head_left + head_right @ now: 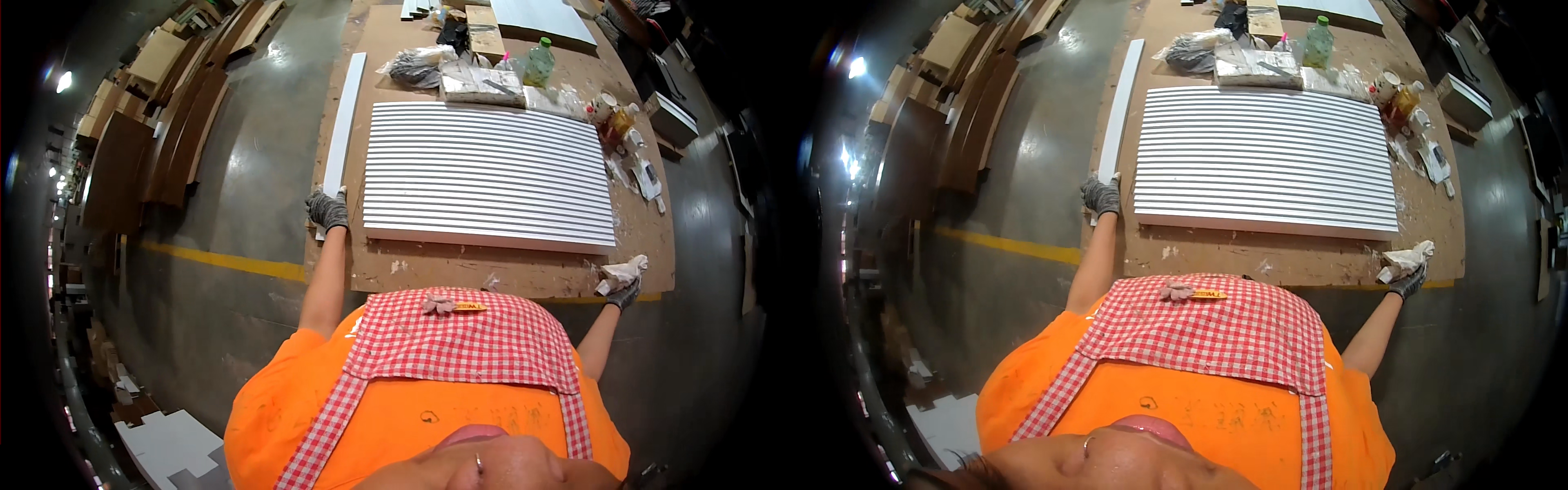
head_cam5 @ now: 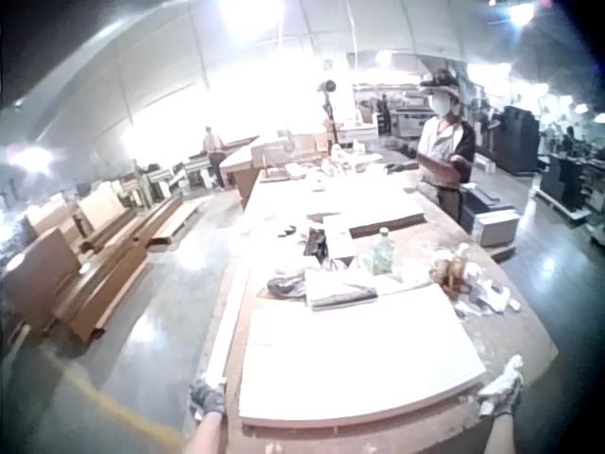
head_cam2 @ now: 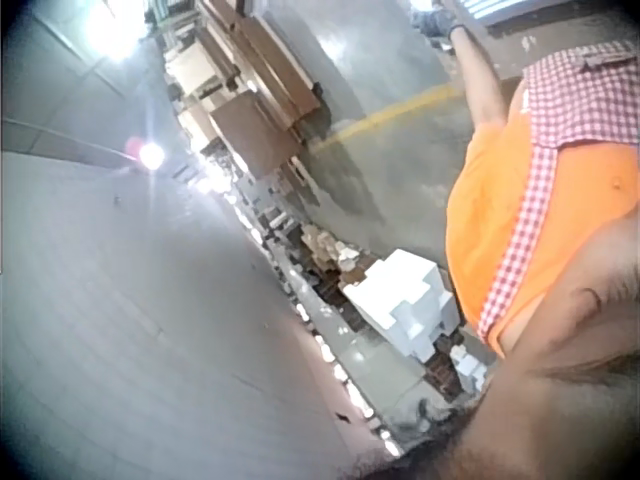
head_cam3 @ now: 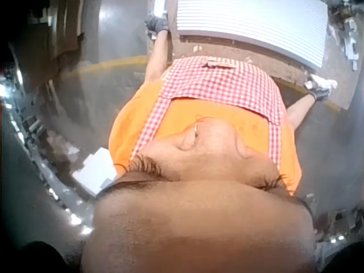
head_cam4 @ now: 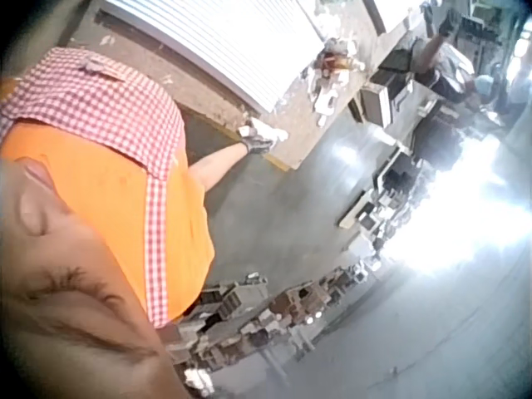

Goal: The person assembles a white slatted panel by repeatedly picking up thin white strips and placing them into the grooves of a larger panel on a workbench. The person uses a cloth to wipe the surface of the panel and strips during the process. Another person is visible in the background sweeping the floor.

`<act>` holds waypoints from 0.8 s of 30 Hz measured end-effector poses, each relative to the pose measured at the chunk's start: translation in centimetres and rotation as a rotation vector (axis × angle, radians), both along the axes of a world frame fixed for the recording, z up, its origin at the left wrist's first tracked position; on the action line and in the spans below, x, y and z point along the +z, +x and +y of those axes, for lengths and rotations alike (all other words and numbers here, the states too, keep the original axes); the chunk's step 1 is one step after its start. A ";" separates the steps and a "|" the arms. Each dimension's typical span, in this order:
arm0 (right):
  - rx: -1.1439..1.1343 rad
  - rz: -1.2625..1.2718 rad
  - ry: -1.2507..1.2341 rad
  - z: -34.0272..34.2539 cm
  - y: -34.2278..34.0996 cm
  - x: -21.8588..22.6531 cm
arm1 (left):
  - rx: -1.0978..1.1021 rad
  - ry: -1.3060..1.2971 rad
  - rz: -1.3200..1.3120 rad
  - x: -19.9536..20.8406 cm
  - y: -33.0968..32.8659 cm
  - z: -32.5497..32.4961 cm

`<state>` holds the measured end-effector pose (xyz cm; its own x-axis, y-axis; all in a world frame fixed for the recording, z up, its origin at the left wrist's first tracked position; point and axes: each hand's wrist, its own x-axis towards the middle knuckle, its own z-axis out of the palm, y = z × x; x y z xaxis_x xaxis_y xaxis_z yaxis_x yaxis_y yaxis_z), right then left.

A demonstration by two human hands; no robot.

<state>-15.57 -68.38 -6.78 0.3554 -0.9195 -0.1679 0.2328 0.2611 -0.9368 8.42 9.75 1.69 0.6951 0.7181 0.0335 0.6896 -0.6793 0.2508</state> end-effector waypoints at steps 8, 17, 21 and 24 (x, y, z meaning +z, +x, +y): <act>0.268 -0.068 -0.038 9.4 6.5 11.3 | -0.572 -0.055 -0.555 -2.9 -7.3 1.2; 0.293 0.196 -0.192 7.1 6.1 3.5 | -0.426 -0.671 -0.398 -3.3 -11.7 -5.5; 0.379 0.220 -0.032 3.9 5.7 1.3 | -0.372 -0.678 -0.355 -0.9 -11.2 -6.8; 0.332 0.317 -0.110 5.1 6.4 2.7 | -0.090 -0.907 -0.514 -0.7 -11.9 -7.2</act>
<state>-9.17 -63.29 -4.10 0.5800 -0.7833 -0.2236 -0.1488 0.1680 -0.9745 -3.43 2.53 0.94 0.8020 0.5679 -0.1853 0.3116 -0.1331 0.9408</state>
